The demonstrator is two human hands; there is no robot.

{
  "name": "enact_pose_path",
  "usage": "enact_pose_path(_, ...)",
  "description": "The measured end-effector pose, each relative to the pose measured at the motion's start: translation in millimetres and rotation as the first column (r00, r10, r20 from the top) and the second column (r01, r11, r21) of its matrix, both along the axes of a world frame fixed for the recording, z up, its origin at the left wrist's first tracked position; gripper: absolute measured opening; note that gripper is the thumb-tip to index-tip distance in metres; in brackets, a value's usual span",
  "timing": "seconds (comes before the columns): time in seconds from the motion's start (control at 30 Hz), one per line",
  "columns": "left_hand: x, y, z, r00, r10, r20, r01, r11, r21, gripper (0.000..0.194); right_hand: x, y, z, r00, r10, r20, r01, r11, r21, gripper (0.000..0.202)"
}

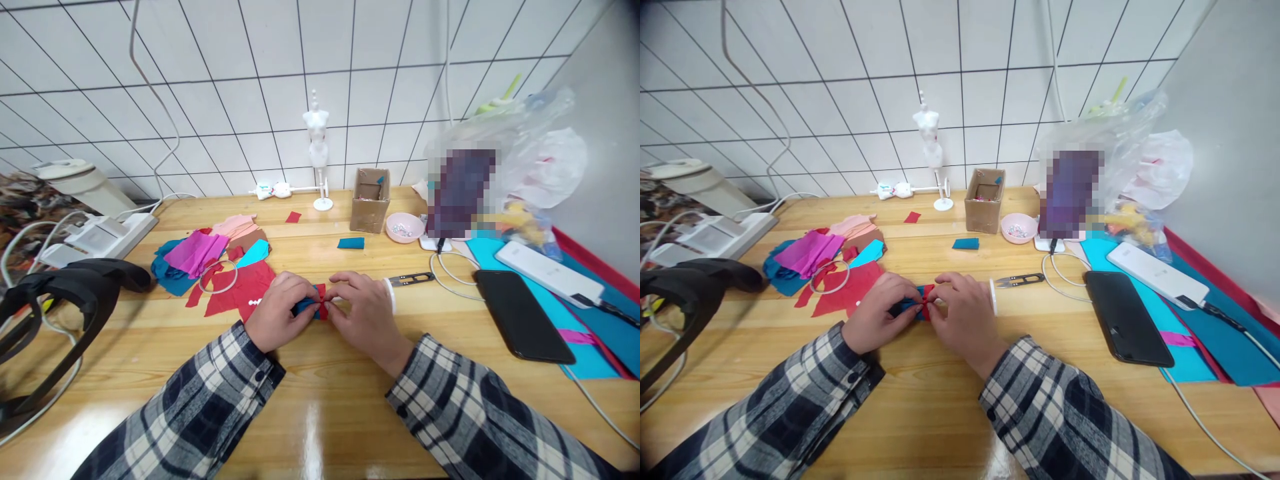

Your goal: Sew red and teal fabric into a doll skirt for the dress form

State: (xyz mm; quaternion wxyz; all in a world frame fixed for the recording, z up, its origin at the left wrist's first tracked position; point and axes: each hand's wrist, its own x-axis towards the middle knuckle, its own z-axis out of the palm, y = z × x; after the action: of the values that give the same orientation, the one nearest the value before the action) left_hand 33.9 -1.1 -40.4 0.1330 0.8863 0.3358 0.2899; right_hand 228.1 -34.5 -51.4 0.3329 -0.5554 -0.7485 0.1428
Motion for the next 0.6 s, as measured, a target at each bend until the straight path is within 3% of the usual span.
enact_pose_path(0.27, 0.5, 0.4, 1.0, 1.0, 0.001, -0.02, -0.001, 1.0, -0.006, 0.007, 0.5, -1.8, 2.7, 1.0, 0.021, 0.005, -0.021, 1.0, 0.022, 0.024)
enact_pose_path(0.6, 1.7, 0.3, 1.4, 1.0, -0.019, -0.014, 0.019, 1.0, 0.003, 0.009, 1.5, -0.6, 0.3, 0.999, 0.033, 0.041, -0.034, 0.999, 0.022, 0.016)
